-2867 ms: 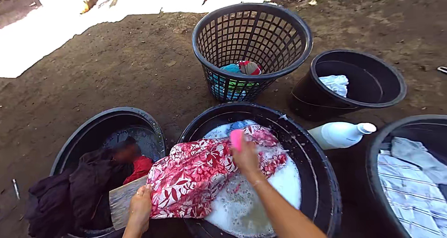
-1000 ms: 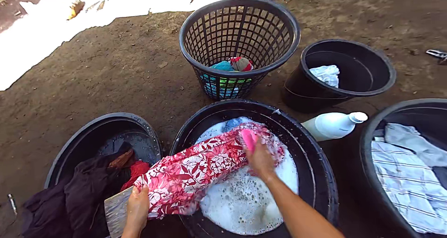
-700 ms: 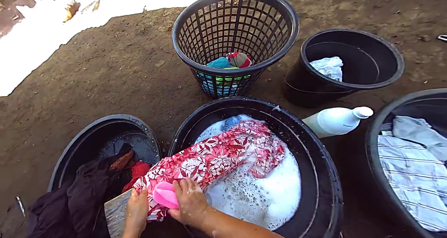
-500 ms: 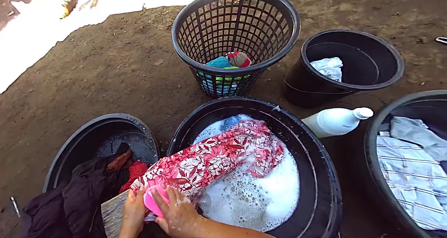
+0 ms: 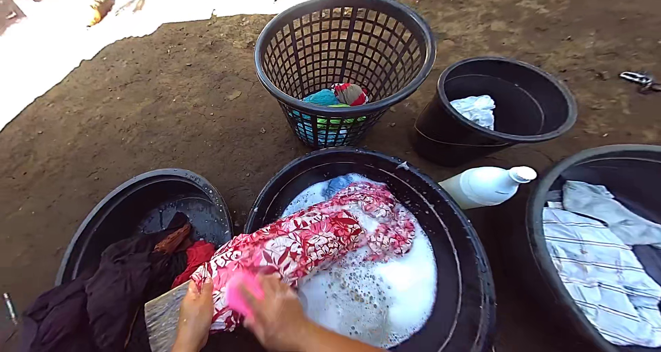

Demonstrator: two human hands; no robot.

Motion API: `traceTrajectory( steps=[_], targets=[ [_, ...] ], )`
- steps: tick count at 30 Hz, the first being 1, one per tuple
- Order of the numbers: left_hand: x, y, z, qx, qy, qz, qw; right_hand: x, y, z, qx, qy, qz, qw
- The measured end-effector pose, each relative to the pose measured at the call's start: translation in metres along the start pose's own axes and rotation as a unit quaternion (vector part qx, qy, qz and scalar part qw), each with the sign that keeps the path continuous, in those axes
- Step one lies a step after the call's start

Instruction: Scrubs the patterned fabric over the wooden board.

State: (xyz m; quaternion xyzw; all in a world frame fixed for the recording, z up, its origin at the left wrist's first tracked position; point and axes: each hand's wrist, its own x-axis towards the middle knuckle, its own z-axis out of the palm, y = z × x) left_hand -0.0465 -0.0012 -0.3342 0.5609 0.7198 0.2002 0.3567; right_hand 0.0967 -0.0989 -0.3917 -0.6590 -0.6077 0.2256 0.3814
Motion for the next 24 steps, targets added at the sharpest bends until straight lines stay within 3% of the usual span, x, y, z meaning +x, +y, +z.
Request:
traceTrajectory(
  steps=[2, 4, 7, 10, 12, 14, 16, 18, 19, 21, 23, 24],
  targets=[
    [0.003, -0.003, -0.002, -0.018, -0.002, 0.001, 1.000, 0.001, 0.023, 0.014, -0.056, 0.063, -0.045, 0.995],
    [0.003, -0.002, -0.001, -0.020, -0.002, -0.013, 1.000, 0.004, 0.097, -0.025, -0.105, 0.102, 0.088, 0.985],
    [-0.001, 0.001, 0.000, 0.003, -0.011, 0.004, 1.000, 0.006, 0.185, -0.122, -0.146, 0.011, 0.350, 0.925],
    [-0.011, 0.000, 0.002, -0.060, -0.004, 0.086, 0.994, 0.034, 0.175, -0.169, -0.115, -0.005, 0.450, 0.885],
    [-0.016, 0.000, 0.006, -0.198, -0.008, 0.074, 0.977, 0.051, 0.127, -0.153, -0.039, 0.054, 0.405, 0.912],
    [-0.019, -0.004, 0.010, -0.264, -0.032, 0.045, 0.963, 0.062, 0.062, -0.108, 0.039, 0.058, 0.306, 0.949],
    [-0.017, -0.016, 0.010, -0.224, -0.043, 0.041, 0.973, 0.057, -0.006, -0.050, 0.089, -0.012, 0.163, 0.982],
    [-0.015, -0.028, 0.006, -0.154, -0.043, 0.076, 0.984, 0.047, -0.046, -0.013, 0.090, -0.133, 0.045, 0.986],
    [-0.015, -0.030, 0.003, -0.114, -0.037, 0.087, 0.989, 0.043, -0.045, -0.002, 0.072, -0.149, 0.015, 0.986],
    [-0.019, -0.028, -0.001, -0.047, -0.016, 0.083, 0.995, 0.034, -0.002, -0.003, -0.002, -0.077, 0.022, 0.997],
    [-0.020, -0.024, -0.001, -0.028, 0.002, 0.064, 0.998, 0.022, 0.076, -0.033, -0.084, 0.054, 0.097, 0.990],
    [-0.021, -0.022, 0.000, -0.025, 0.006, 0.061, 0.998, 0.017, 0.117, -0.059, -0.125, 0.074, 0.166, 0.975]
  ],
)
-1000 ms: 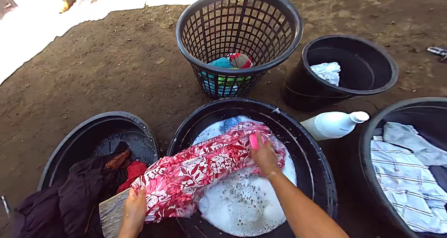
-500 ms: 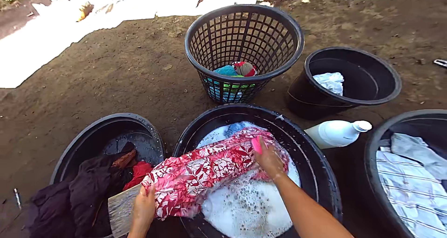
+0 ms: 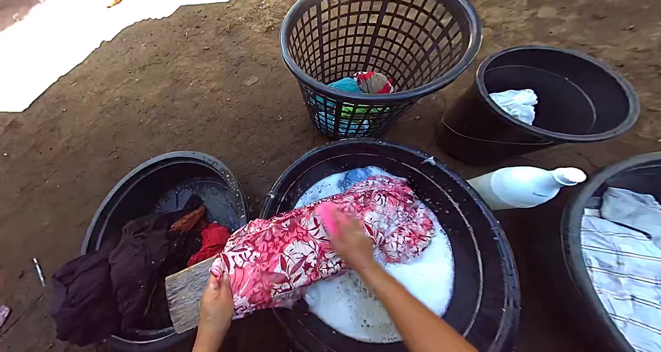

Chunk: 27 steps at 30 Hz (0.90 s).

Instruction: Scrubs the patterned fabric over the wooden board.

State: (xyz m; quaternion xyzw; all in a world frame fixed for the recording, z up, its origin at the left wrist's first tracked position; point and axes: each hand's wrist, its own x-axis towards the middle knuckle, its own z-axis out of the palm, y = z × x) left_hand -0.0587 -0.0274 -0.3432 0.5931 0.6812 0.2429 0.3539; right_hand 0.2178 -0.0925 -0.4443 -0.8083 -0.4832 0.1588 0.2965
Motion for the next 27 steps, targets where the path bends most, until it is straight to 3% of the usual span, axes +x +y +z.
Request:
traceTrajectory(
  steps=[2, 4, 6, 9, 10, 11, 13, 16, 18, 20, 22, 25, 27],
  targets=[
    [-0.001, 0.004, 0.001, 0.016, -0.003, 0.010, 1.000, 0.025, 0.066, -0.041, -0.060, -0.050, 0.162, 0.984],
    [0.001, 0.005, 0.003, 0.041, -0.011, 0.025, 0.999, 0.046, 0.065, -0.070, -0.059, -0.092, 0.252, 0.962],
    [0.001, 0.004, 0.004, 0.057, -0.014, 0.024, 0.998, 0.034, 0.004, -0.054, -0.009, -0.072, 0.168, 0.983],
    [0.000, 0.000, 0.002, 0.059, -0.013, 0.017, 0.998, -0.027, -0.119, 0.009, 0.103, -0.095, -0.108, 0.984],
    [0.001, 0.000, 0.001, 0.054, -0.014, 0.023, 0.998, -0.035, -0.140, 0.016, 0.112, -0.150, -0.160, 0.969],
    [0.001, -0.001, 0.001, 0.050, -0.014, 0.025, 0.998, -0.035, -0.139, 0.024, 0.111, -0.153, -0.180, 0.965],
    [0.002, -0.001, 0.000, 0.050, -0.013, 0.018, 0.999, -0.015, -0.083, 0.023, 0.068, -0.055, -0.106, 0.991],
    [0.004, -0.001, 0.002, 0.032, -0.014, 0.007, 0.999, 0.039, 0.044, -0.037, -0.035, -0.095, 0.155, 0.983],
    [0.010, 0.006, 0.002, 0.032, -0.046, 0.001, 0.998, 0.066, 0.096, -0.078, -0.052, -0.128, 0.241, 0.961],
    [0.013, 0.023, -0.007, 0.042, -0.148, -0.028, 0.988, 0.078, 0.110, -0.107, 0.097, -0.128, 0.252, 0.954],
    [0.014, 0.054, -0.021, 0.044, -0.268, -0.049, 0.961, 0.065, 0.106, -0.121, 0.320, -0.088, 0.232, 0.914],
    [0.011, 0.104, -0.034, -0.034, -0.373, -0.017, 0.927, 0.022, 0.097, -0.127, 0.512, -0.138, 0.175, 0.829],
    [0.013, 0.126, -0.032, -0.141, -0.395, -0.007, 0.908, -0.007, 0.108, -0.106, 0.620, -0.237, 0.111, 0.740]
  ],
)
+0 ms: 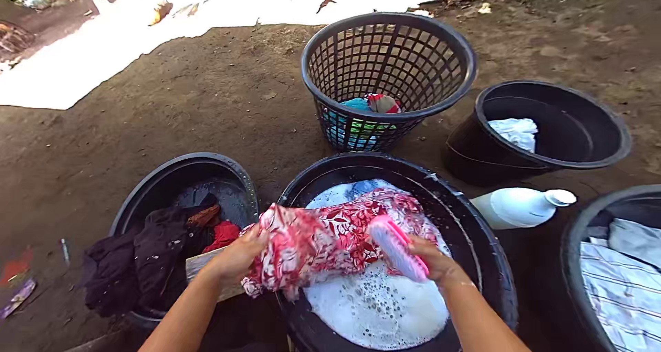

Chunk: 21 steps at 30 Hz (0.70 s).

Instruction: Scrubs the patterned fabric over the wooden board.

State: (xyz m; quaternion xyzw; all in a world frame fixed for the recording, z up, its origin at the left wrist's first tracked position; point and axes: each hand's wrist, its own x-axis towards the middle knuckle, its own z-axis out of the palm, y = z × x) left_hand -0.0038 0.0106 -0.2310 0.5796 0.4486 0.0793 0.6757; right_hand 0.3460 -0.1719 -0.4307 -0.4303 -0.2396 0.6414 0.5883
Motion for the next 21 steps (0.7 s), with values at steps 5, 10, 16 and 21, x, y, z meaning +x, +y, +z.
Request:
traceTrajectory(
  steps=[5, 10, 16, 21],
  targets=[
    [0.021, 0.014, 0.004, -0.219, -0.067, 0.077, 0.970, 0.003, 0.092, 0.032, 0.182, -0.255, 0.042, 0.949],
    [0.027, 0.009, 0.013, -0.272, -0.049, 0.096, 0.956, 0.014, 0.083, 0.112, 0.227, -0.163, 0.015, 0.960],
    [0.017, -0.016, -0.011, -0.268, 0.041, 0.106, 0.957, 0.007, -0.028, 0.091, -0.053, -0.022, -0.007, 0.998],
    [0.023, -0.049, 0.005, -0.198, 0.132, 0.030, 0.971, 0.002, -0.076, 0.050, -0.104, 0.116, -0.091, 0.984]
  ],
)
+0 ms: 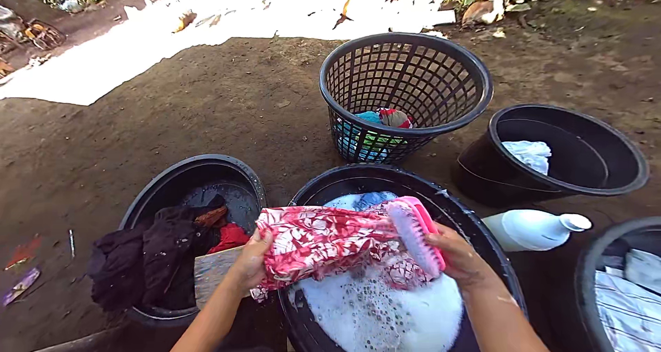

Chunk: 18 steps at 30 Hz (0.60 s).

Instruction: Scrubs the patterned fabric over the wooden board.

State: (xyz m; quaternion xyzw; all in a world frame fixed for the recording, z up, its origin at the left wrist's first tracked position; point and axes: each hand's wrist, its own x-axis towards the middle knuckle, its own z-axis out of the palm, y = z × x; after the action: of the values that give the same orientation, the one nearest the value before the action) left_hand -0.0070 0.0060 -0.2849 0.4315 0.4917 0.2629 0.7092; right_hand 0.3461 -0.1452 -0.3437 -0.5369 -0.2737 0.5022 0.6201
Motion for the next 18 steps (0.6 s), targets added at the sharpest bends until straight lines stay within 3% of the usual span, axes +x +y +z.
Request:
traceTrajectory(
  steps=[2, 4, 6, 7, 9, 11, 15, 16, 18],
  targets=[
    [0.010, -0.025, -0.001, 0.140, -0.020, -0.057, 0.988, 0.011, 0.000, -0.016, -0.224, -0.007, 0.089, 0.970],
    [0.023, -0.045, -0.007, 0.248, -0.052, -0.089, 0.963, 0.020, 0.016, -0.017, -0.429, -0.116, 0.203, 0.873],
    [0.023, -0.048, -0.006, 0.255, -0.043, -0.096, 0.961, 0.012, 0.060, -0.002, -0.498, -0.271, 0.254, 0.783],
    [0.022, -0.048, -0.006, 0.235, -0.034, -0.094, 0.967, 0.001, 0.088, 0.009, -0.500, -0.328, 0.252, 0.761],
    [0.020, -0.047, -0.008, 0.191, -0.012, -0.087, 0.978, -0.021, 0.146, 0.026, -0.501, -0.356, 0.238, 0.752],
    [0.018, -0.045, -0.012, 0.166, 0.015, -0.087, 0.982, -0.041, 0.182, 0.038, -0.534, -0.310, 0.246, 0.747],
    [0.013, -0.042, -0.021, 0.158, 0.072, -0.085, 0.981, -0.066, 0.200, 0.053, -0.587, -0.235, 0.292, 0.717],
    [0.013, -0.041, -0.022, 0.169, 0.083, -0.081, 0.979, -0.065, 0.203, 0.051, -0.560, -0.224, 0.299, 0.739],
    [0.013, -0.041, -0.028, 0.196, 0.106, -0.063, 0.973, -0.058, 0.207, 0.040, -0.428, -0.188, 0.285, 0.837]
  ],
)
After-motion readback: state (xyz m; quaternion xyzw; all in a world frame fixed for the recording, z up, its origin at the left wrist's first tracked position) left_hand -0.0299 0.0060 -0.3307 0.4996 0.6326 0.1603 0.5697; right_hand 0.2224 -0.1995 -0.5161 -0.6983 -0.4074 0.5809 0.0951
